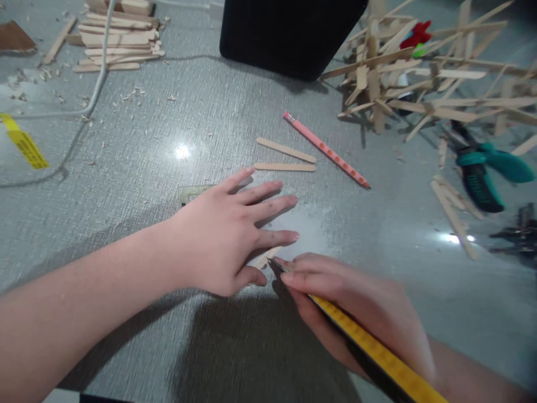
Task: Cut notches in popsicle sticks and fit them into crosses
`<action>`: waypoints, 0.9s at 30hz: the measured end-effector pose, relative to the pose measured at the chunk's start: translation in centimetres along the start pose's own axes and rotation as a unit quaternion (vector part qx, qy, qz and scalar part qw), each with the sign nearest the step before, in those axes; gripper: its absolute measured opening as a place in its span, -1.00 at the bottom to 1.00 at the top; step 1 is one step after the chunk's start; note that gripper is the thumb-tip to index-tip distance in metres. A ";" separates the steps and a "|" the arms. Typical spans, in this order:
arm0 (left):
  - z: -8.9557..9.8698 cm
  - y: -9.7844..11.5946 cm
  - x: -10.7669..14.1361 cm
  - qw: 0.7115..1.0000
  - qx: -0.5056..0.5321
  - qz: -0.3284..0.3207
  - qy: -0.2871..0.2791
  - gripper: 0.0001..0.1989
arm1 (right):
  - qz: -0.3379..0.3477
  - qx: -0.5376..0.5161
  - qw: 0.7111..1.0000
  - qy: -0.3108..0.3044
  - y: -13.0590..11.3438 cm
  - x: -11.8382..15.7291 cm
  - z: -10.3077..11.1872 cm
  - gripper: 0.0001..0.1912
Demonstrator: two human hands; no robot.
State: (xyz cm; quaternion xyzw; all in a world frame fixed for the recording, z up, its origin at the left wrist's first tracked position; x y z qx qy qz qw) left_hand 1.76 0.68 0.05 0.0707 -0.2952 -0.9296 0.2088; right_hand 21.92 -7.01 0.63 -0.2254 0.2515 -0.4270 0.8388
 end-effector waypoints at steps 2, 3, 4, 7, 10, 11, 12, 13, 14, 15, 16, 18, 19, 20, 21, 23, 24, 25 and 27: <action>-0.1 -0.1 0.0 1.000 0.001 0.002 -0.004 -0.38 | 0.009 -0.001 1.000 0.007 0.2 0.0 0.1 -0.69; -0.1 -0.2 0.0 1.000 0.001 0.004 -0.006 -0.37 | 0.010 -0.005 1.000 0.009 0.3 0.0 0.2 -0.69; -0.1 -0.2 0.0 1.000 0.000 0.005 -0.010 -0.37 | 0.006 -0.009 1.000 0.014 0.4 -0.1 0.3 -0.69; -0.2 -0.3 0.0 1.000 -0.003 0.010 -0.018 -0.35 | -0.019 -0.024 0.999 0.038 0.5 -0.3 0.5 -0.71; -0.3 -0.4 0.0 1.000 -0.003 0.009 -0.019 -0.34 | -0.005 -0.025 0.999 0.028 0.1 -0.4 0.2 -0.71; -0.3 -0.4 0.0 1.000 -0.002 0.007 -0.018 -0.33 | 0.007 -0.022 1.000 0.016 -0.1 -0.4 0.1 -0.70; -0.3 -0.4 0.0 1.000 -0.002 0.004 -0.015 -0.32 | 0.015 -0.016 1.000 0.007 -0.2 -0.4 0.0 -0.68; -0.3 -0.4 0.0 1.000 -0.003 0.002 -0.013 -0.32 | 0.020 -0.010 1.000 0.000 -0.2 -0.4 0.0 -0.66; -0.3 -0.4 0.0 1.000 -0.003 0.000 -0.011 -0.32 | 0.022 -0.007 1.000 -0.004 -0.2 -0.4 -0.1 -0.63; -0.4 -0.4 0.0 1.000 -0.004 -0.002 -0.010 -0.33 | 0.024 -0.007 1.000 -0.009 -0.2 -0.5 -0.1 -0.61; -0.4 -0.4 0.0 1.000 -0.004 -0.003 -0.010 -0.33 | 0.025 -0.009 1.000 -0.013 -0.2 -0.5 -0.1 -0.59; -0.4 -0.4 0.0 1.000 -0.003 -0.007 -0.009 -0.34 | 0.026 -0.008 0.999 -0.018 -0.2 -0.6 0.0 -0.57; -0.4 -0.5 0.0 1.000 -0.001 -0.008 -0.008 -0.34 | 0.028 -0.007 0.999 -0.020 -0.2 -0.7 0.1 -0.57; -0.4 -0.5 0.0 1.000 0.000 -0.009 -0.005 -0.34 | 0.027 -0.003 0.999 -0.019 -0.2 -0.7 0.1 -0.57; -0.4 -0.5 0.0 1.000 0.001 -0.011 -0.003 -0.34 | 0.028 0.002 0.999 -0.019 -0.2 -0.7 0.1 -0.58; -0.4 -0.5 0.0 1.000 0.003 -0.011 -0.001 -0.34 | 0.034 0.008 0.999 -0.021 -0.4 -0.6 0.0 -0.61; -0.4 -0.5 -0.1 1.000 0.003 -0.012 -0.003 -0.34 | 0.034 0.008 0.999 -0.020 -0.4 -0.6 0.0 -0.64; -0.4 -0.5 -0.1 1.000 0.003 -0.012 -0.004 -0.35 | 0.035 0.004 0.999 -0.019 -0.5 -0.5 -0.1 -0.66; -0.3 -0.4 -0.1 1.000 0.002 -0.012 -0.007 -0.36 | 0.028 -0.012 0.999 -0.015 -0.7 -0.4 -0.2 -0.70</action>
Point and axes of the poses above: each hand's wrist, its own x-axis away from the middle knuckle, its own z-axis out of the back of the hand, y = z × x, the point moved 2 cm from there along -x, towards the middle knuckle, and after that the axes turned 11 degrees about x, right-handed, at the moved point
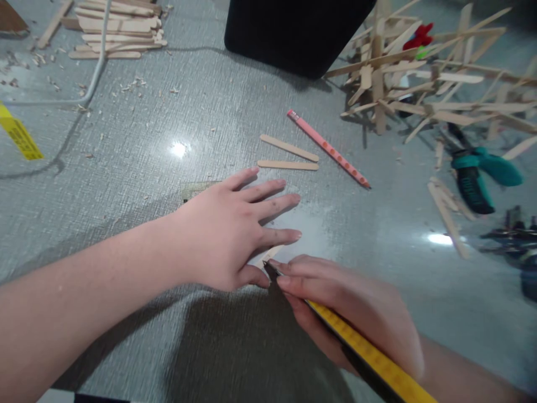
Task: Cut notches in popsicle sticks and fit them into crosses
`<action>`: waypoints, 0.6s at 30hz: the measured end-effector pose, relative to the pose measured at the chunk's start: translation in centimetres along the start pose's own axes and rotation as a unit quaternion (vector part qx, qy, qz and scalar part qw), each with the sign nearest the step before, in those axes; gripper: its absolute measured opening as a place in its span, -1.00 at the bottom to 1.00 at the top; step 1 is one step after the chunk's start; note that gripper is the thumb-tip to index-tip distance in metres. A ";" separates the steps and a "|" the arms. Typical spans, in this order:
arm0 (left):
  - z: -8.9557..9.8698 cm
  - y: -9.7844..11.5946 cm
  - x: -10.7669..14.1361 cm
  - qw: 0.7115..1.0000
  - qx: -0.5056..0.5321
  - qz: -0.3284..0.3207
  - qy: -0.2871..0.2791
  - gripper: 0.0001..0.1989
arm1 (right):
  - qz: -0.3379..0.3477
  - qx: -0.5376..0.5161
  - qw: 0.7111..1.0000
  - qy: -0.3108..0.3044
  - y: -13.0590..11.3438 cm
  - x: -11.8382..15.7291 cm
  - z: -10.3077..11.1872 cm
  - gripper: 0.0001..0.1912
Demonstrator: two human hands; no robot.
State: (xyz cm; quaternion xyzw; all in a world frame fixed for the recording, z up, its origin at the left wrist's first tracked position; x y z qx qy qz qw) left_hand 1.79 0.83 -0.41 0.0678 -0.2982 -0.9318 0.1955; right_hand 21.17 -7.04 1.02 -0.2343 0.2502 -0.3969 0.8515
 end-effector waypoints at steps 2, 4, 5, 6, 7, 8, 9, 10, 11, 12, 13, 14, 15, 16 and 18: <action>0.1 0.1 0.0 1.000 0.001 0.001 0.002 -0.37 | -0.011 -0.018 1.000 0.000 -0.1 0.0 -0.1 -0.71; 0.1 0.2 0.0 1.000 0.001 0.004 0.003 -0.38 | -0.016 -0.035 0.999 -0.012 -0.1 0.1 -0.1 -0.70; 0.1 0.2 0.1 1.000 0.000 0.007 0.002 -0.38 | -0.020 -0.040 0.999 -0.017 -0.1 0.1 -0.1 -0.70; 0.1 0.2 0.1 1.000 -0.002 0.010 0.000 -0.38 | -0.020 -0.042 0.999 -0.020 0.0 0.1 -0.1 -0.70; 0.1 0.2 0.1 1.000 -0.003 0.013 -0.004 -0.38 | -0.018 -0.039 0.999 -0.019 0.0 0.1 -0.1 -0.69; 0.1 0.2 0.1 1.000 -0.003 0.016 -0.007 -0.38 | -0.013 -0.035 0.999 -0.015 0.0 0.1 -0.1 -0.69; 0.1 0.2 0.1 1.000 -0.002 0.017 -0.008 -0.38 | -0.008 -0.031 0.999 -0.009 0.1 0.2 0.0 -0.68; 0.1 0.2 0.1 1.000 0.000 0.017 -0.008 -0.37 | -0.003 -0.031 0.999 -0.006 0.1 0.1 0.0 -0.67; 0.1 0.2 0.1 1.000 0.001 0.018 -0.008 -0.37 | 0.001 -0.035 0.999 -0.003 0.1 0.1 0.0 -0.66; 0.1 0.2 0.0 1.000 0.002 0.019 -0.009 -0.36 | 0.003 -0.041 0.999 -0.001 0.1 0.1 0.0 -0.66; 0.1 0.2 0.0 1.000 0.001 0.020 -0.010 -0.36 | 0.004 -0.047 0.999 0.000 0.1 0.1 0.0 -0.67; 0.1 0.2 0.0 1.000 0.000 0.020 -0.011 -0.36 | 0.005 -0.051 0.999 0.001 0.1 0.1 -0.1 -0.68; 0.1 0.1 0.0 1.000 0.000 0.021 -0.012 -0.36 | 0.006 -0.051 0.999 0.001 0.1 0.0 -0.1 -0.69; 0.1 0.1 0.0 1.000 0.000 0.020 -0.012 -0.36 | 0.007 -0.048 0.999 0.001 0.1 0.0 -0.1 -0.69; 0.1 0.1 0.0 1.000 0.003 0.017 -0.007 -0.35 | 0.011 -0.038 0.999 0.001 0.2 0.1 -0.1 -0.68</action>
Point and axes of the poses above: each hand's wrist, its own x-axis away from the middle knuckle, its own z-axis out of the back of the hand, y = z × x, the point moved 2 cm from there along -x, towards the middle knuckle, and after that the axes turned 11 degrees about x, right-handed, at the moved point
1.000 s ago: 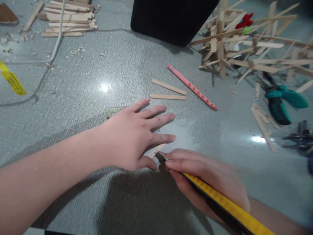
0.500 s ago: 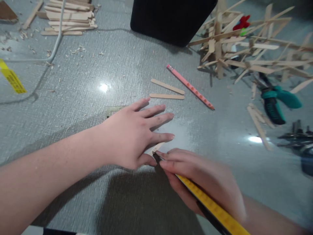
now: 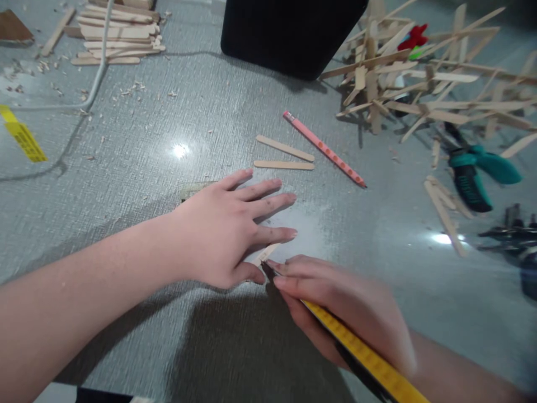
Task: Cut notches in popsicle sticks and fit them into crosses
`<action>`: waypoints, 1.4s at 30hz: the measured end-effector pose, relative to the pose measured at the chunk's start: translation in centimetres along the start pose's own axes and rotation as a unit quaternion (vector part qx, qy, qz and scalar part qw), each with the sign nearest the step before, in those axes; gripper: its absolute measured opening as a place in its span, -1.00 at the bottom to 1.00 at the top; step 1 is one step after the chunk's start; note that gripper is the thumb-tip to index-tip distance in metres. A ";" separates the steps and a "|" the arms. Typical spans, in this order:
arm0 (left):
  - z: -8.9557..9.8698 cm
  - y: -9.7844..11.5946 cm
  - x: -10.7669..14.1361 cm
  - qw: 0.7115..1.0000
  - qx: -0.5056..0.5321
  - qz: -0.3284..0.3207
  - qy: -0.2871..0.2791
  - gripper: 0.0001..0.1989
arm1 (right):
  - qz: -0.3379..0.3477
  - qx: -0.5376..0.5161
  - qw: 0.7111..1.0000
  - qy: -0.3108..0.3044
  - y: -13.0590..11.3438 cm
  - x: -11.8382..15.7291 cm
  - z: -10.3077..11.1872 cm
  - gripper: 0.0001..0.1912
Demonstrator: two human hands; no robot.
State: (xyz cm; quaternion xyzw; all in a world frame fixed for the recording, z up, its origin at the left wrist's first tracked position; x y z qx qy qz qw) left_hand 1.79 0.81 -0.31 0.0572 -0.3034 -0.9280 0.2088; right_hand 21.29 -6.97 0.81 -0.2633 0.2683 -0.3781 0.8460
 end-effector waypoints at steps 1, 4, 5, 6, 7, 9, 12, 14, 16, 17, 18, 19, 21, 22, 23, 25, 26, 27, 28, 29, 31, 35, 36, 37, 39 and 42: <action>0.0 0.0 0.0 1.000 0.001 -0.001 0.003 -0.35 | -0.003 0.008 1.000 0.003 0.1 0.0 0.0 -0.67; -0.1 0.0 0.1 1.000 0.001 0.000 0.000 -0.36 | -0.009 0.027 1.000 0.011 0.2 0.2 0.1 -0.65; -0.1 0.0 0.1 1.000 0.001 0.001 -0.002 -0.36 | -0.011 0.030 0.999 0.012 0.3 0.2 0.1 -0.64; -0.1 0.0 0.1 1.000 0.001 0.002 -0.004 -0.36 | -0.012 0.031 0.999 0.014 0.3 0.2 0.0 -0.63; -0.1 0.0 0.1 1.000 0.000 0.003 -0.006 -0.36 | -0.010 0.032 0.999 0.014 0.2 0.2 0.0 -0.62; 0.0 0.0 0.1 1.000 -0.001 0.004 -0.010 -0.37 | -0.011 0.037 0.999 0.011 0.2 0.2 0.0 -0.61; 0.0 0.0 0.0 1.000 -0.002 0.005 -0.014 -0.36 | -0.009 0.048 0.999 0.002 0.2 0.2 -0.1 -0.63; -0.1 0.0 0.0 1.000 0.000 0.006 -0.015 -0.36 | -0.006 0.049 0.999 0.001 0.1 0.2 -0.1 -0.66; 0.0 0.0 -0.1 1.000 0.000 0.007 -0.016 -0.37 | -0.006 0.040 0.999 0.001 0.0 0.2 -0.2 -0.68; 0.0 0.0 -0.1 1.000 -0.001 0.007 -0.017 -0.37 | -0.009 0.033 0.999 0.001 -0.1 0.2 -0.2 -0.69; 0.0 0.1 -0.1 1.000 -0.002 0.008 -0.018 -0.38 | -0.014 0.027 1.000 0.001 -0.1 0.2 -0.2 -0.69; 0.0 0.1 -0.1 1.000 -0.004 0.009 -0.018 -0.38 | -0.020 0.022 1.000 -0.001 -0.2 0.2 -0.1 -0.69; 0.1 0.1 0.0 1.000 -0.007 0.011 -0.019 -0.38 | -0.027 0.019 0.999 -0.003 -0.2 0.2 -0.1 -0.70; 0.1 0.1 0.0 1.000 -0.008 0.011 -0.018 -0.38 | -0.029 0.019 0.999 -0.002 -0.2 0.3 0.0 -0.70; 0.1 0.2 0.0 1.000 -0.007 0.012 -0.018 -0.37 | -0.029 0.018 0.999 0.000 -0.3 0.3 0.0 -0.70; 0.1 0.2 0.0 1.000 -0.006 0.012 -0.020 -0.35 | -0.028 0.013 1.000 0.001 -0.3 0.3 -0.1 -0.70; 0.1 0.2 0.0 1.000 -0.005 0.012 -0.021 -0.35 | -0.028 0.012 1.000 0.001 -0.2 0.3 -0.1 -0.69; 0.2 0.2 -0.1 1.000 -0.004 0.013 -0.022 -0.34 | -0.028 0.011 1.000 0.000 -0.2 0.4 -0.2 -0.69; 0.2 0.2 -0.1 1.000 -0.003 0.013 -0.024 -0.34 | -0.027 0.011 1.000 0.000 -0.2 0.4 -0.2 -0.69; 0.2 0.1 -0.1 1.000 -0.002 0.014 -0.026 -0.35 | -0.025 0.010 1.000 0.000 -0.2 0.4 -0.3 -0.69; 0.2 0.1 -0.1 0.999 0.000 0.017 -0.031 -0.36 | -0.022 0.011 1.000 0.003 -0.1 0.5 -0.2 -0.69; 0.0 0.0 -0.1 1.000 0.001 0.014 -0.019 -0.35 | -0.022 0.015 0.999 0.020 0.3 0.4 0.3 -0.67; 0.0 0.0 -0.1 1.000 0.001 0.013 -0.015 -0.33 | -0.029 0.020 0.999 0.028 0.5 0.4 0.5 -0.67; -0.1 -0.1 -0.1 1.000 0.000 0.012 -0.013 -0.32 | -0.036 0.025 0.998 0.036 0.7 0.4 0.6 -0.68; -0.1 -0.1 0.0 1.000 0.000 0.013 -0.013 -0.31 | -0.044 0.033 0.998 0.041 0.9 0.3 0.8 -0.69; -0.1 -0.1 0.0 1.000 -0.001 0.013 -0.014 -0.31 | -0.036 0.031 0.998 0.037 0.9 0.1 0.7 -0.67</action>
Point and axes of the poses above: each hand's wrist, its own x-axis away from the middle knuckle, its own z-axis out of the back of the hand, y = z × x, the point moved 2 cm from there along -x, towards the middle knuckle, and after that the axes turned 11 degrees about x, right-handed, at the moved point
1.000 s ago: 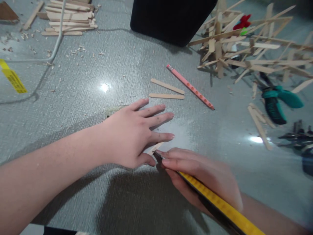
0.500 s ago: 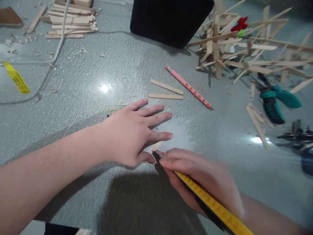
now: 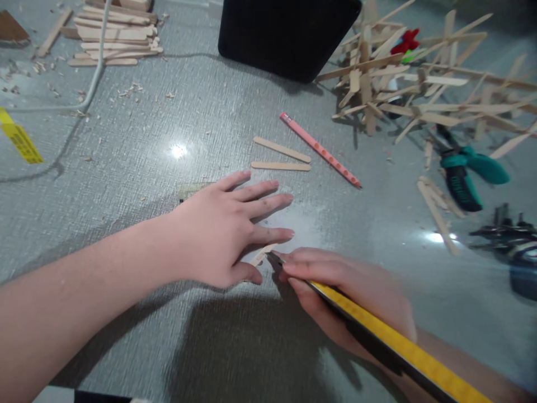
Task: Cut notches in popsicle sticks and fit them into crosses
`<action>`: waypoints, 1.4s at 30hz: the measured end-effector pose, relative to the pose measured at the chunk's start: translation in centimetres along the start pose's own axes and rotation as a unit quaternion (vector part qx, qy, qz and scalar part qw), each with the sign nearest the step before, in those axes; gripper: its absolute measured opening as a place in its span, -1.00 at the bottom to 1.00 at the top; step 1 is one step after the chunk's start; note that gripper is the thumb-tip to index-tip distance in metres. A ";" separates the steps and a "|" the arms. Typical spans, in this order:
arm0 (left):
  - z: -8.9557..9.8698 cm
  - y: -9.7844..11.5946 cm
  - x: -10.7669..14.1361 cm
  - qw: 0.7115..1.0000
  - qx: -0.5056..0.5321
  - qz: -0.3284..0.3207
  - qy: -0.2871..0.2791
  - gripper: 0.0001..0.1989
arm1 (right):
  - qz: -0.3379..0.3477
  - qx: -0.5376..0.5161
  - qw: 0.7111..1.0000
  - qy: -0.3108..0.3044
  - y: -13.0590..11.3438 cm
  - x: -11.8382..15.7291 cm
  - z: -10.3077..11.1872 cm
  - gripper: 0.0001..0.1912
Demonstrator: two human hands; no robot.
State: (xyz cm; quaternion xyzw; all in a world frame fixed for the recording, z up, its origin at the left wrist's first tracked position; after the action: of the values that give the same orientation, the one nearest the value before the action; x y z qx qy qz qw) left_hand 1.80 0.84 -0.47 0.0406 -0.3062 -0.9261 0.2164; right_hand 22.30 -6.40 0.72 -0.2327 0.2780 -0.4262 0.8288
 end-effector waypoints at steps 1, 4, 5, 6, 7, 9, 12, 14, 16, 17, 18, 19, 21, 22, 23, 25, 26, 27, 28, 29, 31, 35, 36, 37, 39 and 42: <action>0.0 0.0 0.0 1.000 0.001 0.000 0.001 -0.31 | 0.000 -0.001 1.000 0.000 0.0 0.0 -0.1 -0.67; 0.1 0.0 0.0 1.000 0.003 -0.001 0.001 -0.32 | -0.003 -0.002 1.000 0.006 -0.1 0.0 -0.3 -0.68; 0.1 0.0 0.0 1.000 0.002 0.000 0.001 -0.32 | -0.006 -0.002 1.000 0.007 -0.1 0.1 -0.3 -0.69; 0.1 0.0 0.0 1.000 0.000 0.000 0.001 -0.32 | -0.007 -0.002 1.000 0.006 -0.1 0.1 -0.4 -0.69; 0.1 0.0 0.0 1.000 -0.001 0.000 0.001 -0.32 | -0.006 0.000 1.000 0.005 -0.1 0.1 -0.4 -0.69; 0.0 0.0 0.0 1.000 -0.001 0.000 0.002 -0.32 | -0.001 0.004 1.000 -0.004 -0.1 0.1 -0.3 -0.69; 0.0 0.0 0.0 1.000 0.001 -0.002 0.003 -0.33 | 0.013 0.012 1.000 -0.021 -0.2 0.1 -0.2 -0.70; 0.0 0.0 0.0 1.000 0.002 -0.002 0.005 -0.34 | 0.014 0.012 0.999 -0.026 -0.3 0.1 -0.2 -0.70; 0.0 0.1 0.0 1.000 0.004 -0.003 0.004 -0.36 | 0.005 0.012 1.000 -0.026 -0.4 0.2 -0.2 -0.69; 0.1 0.1 0.0 1.000 0.006 -0.003 0.004 -0.36 | 0.002 0.010 1.000 -0.027 -0.4 0.2 -0.2 -0.68; 0.1 0.1 0.0 1.000 0.007 -0.002 0.003 -0.37 | 0.001 0.007 1.000 -0.030 -0.4 0.2 -0.2 -0.67; 0.2 0.2 0.0 1.000 0.008 -0.001 0.001 -0.37 | 0.002 0.005 1.000 -0.031 -0.5 0.2 -0.2 -0.67; 0.2 0.3 0.0 1.000 0.011 0.002 -0.003 -0.37 | 0.007 0.002 0.999 -0.031 -0.5 0.2 -0.2 -0.67; 0.3 0.3 0.0 1.000 0.012 0.003 -0.004 -0.37 | 0.008 0.002 0.999 -0.032 -0.5 0.2 -0.2 -0.68; 0.3 0.3 0.0 1.000 0.012 0.003 -0.005 -0.37 | 0.009 0.002 0.999 -0.032 -0.5 0.2 -0.1 -0.68; 0.3 0.3 0.1 1.000 0.012 0.004 -0.004 -0.36 | 0.010 0.001 0.999 -0.035 -0.6 0.1 -0.1 -0.69; 0.4 0.3 0.1 1.000 0.012 0.004 -0.004 -0.35 | 0.009 0.001 0.999 -0.034 -0.6 0.1 -0.1 -0.69; 0.4 0.3 0.1 1.000 0.013 0.006 -0.004 -0.35 | 0.007 -0.001 0.999 -0.032 -0.7 0.1 -0.2 -0.69; 0.4 0.3 0.1 1.000 0.014 0.007 -0.004 -0.34 | 0.006 -0.002 1.000 -0.028 -0.7 0.1 -0.2 -0.69; 0.5 0.3 0.1 1.000 0.016 0.007 -0.006 -0.34 | 0.005 -0.004 1.000 -0.025 -0.7 0.0 -0.2 -0.69; 0.5 0.3 0.1 1.000 0.019 0.007 -0.009 -0.36 | 0.006 -0.007 1.000 -0.017 -0.7 0.0 -0.2 -0.69; 0.4 0.3 0.1 1.000 0.016 0.010 -0.010 -0.34 | 0.016 0.003 1.000 -0.010 -0.3 0.0 -0.2 -0.69; 0.4 0.2 0.1 1.000 0.015 0.010 -0.009 -0.34 | 0.016 0.006 1.000 -0.009 -0.2 0.1 -0.2 -0.69; 0.3 0.2 0.1 1.000 0.015 0.009 -0.009 -0.33 | 0.014 0.008 1.000 -0.010 -0.1 0.1 -0.2 -0.68; 0.3 0.2 0.1 1.000 0.014 0.007 -0.009 -0.33 | 0.016 0.009 1.000 -0.016 0.0 0.1 -0.2 -0.66; 0.3 0.2 0.0 1.000 0.013 0.007 -0.010 -0.33 | 0.020 0.009 0.999 -0.025 0.0 0.1 -0.3 -0.64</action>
State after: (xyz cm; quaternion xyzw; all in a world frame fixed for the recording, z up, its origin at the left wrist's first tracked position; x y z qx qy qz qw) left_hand 1.85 0.87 -0.11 0.0323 -0.3209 -0.9208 0.2195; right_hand 22.13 -6.54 0.46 -0.2299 0.2583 -0.4060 0.8459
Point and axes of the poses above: each hand's wrist, its own x-axis away from the middle knuckle, its own z-axis out of the back of the hand, y = z × x, the point moved 2 cm from there along -x, towards the middle knuckle, and after that the axes turned 11 degrees about x, right-handed, at the moved point
